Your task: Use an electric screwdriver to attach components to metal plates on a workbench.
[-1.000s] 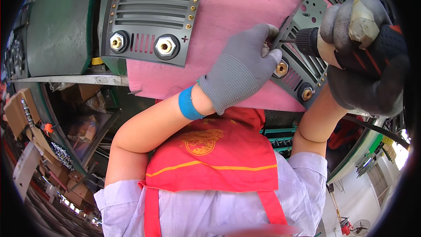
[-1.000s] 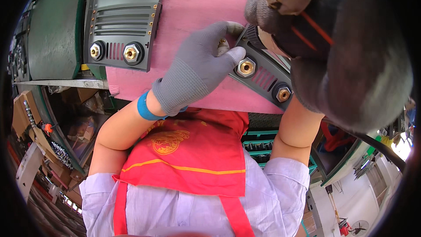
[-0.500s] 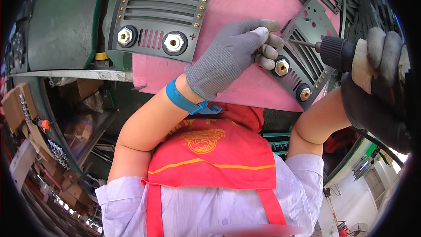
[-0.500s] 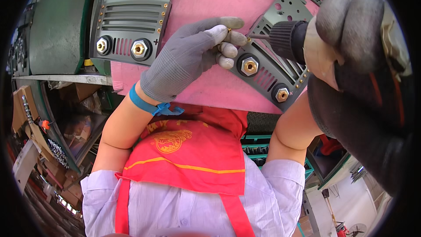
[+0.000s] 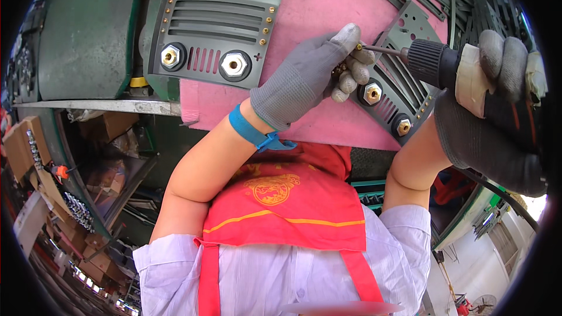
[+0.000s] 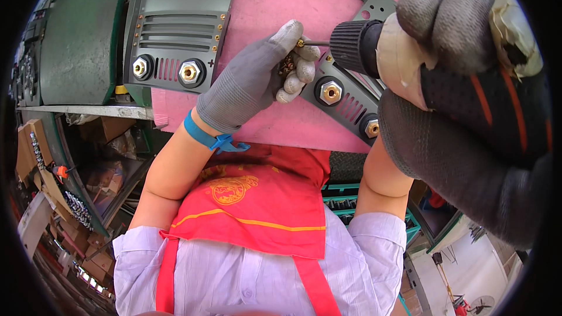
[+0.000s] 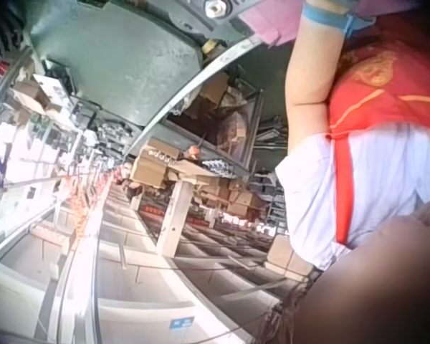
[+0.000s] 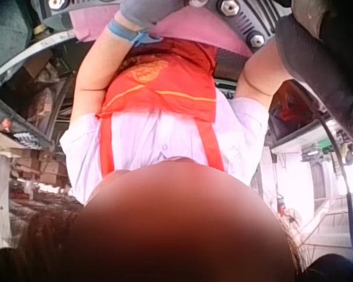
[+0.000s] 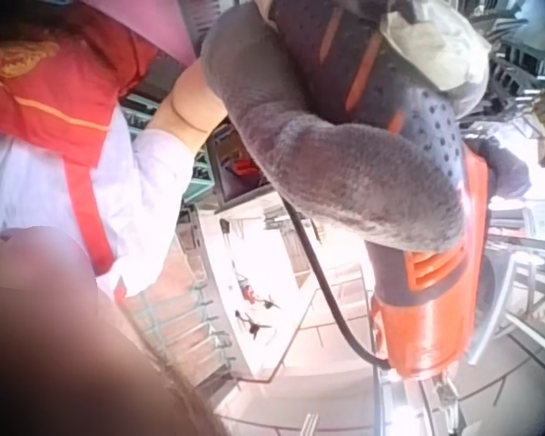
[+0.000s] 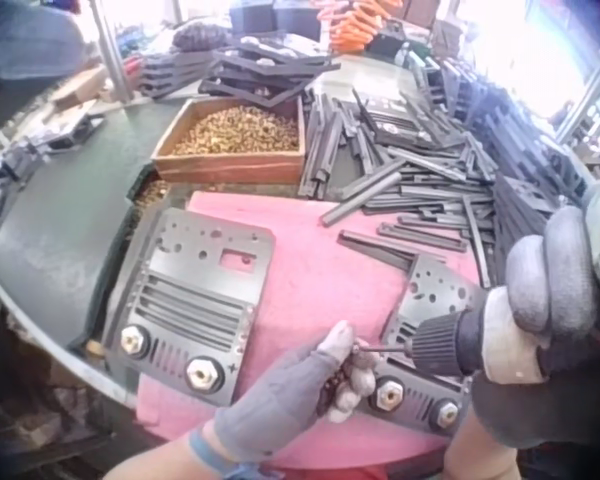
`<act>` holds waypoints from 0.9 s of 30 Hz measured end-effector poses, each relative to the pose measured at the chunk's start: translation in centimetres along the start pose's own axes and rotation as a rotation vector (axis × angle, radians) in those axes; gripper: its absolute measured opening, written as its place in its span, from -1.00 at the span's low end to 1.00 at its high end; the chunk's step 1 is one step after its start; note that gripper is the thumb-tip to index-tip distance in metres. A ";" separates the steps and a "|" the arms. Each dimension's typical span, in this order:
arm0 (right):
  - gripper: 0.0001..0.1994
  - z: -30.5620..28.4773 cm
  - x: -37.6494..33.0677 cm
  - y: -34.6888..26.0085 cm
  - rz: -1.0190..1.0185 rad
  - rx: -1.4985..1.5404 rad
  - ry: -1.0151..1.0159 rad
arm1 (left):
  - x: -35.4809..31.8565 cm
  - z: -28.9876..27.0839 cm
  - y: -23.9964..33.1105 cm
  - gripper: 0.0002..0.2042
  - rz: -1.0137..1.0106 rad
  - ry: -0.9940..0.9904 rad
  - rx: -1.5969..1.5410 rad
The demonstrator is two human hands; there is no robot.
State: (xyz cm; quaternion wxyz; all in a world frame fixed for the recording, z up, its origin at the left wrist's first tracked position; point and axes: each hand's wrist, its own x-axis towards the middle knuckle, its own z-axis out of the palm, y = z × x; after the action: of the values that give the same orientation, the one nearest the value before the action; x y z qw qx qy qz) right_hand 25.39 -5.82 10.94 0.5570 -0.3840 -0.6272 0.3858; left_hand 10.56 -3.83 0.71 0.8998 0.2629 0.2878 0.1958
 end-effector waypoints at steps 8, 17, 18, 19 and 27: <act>-0.81 0.2 -0.3 -0.2 0.001 -0.193 0.084 | -0.1 0.0 0.1 -0.54 -0.018 -0.017 0.001; -0.81 -2.3 -2.0 -0.9 0.013 -0.415 0.210 | -0.2 0.5 0.6 -0.50 -0.015 0.128 0.057; -0.81 -2.6 -2.3 -0.6 0.015 -0.441 0.225 | -0.3 0.9 0.7 -0.52 0.058 0.163 0.342; -0.81 -2.7 -2.3 -0.5 0.018 -0.467 0.241 | -0.2 1.1 0.7 -0.53 0.132 0.193 0.627; -0.80 -3.7 -2.9 0.9 0.061 -0.630 0.350 | 1.7 1.1 -0.7 -0.48 0.219 0.074 0.829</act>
State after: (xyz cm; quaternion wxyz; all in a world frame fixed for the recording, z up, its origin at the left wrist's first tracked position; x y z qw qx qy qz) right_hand 29.33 -7.93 9.24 0.4986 -0.6156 -0.5987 0.1181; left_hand 12.67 -3.87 0.37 0.6810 0.6240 0.3448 0.1673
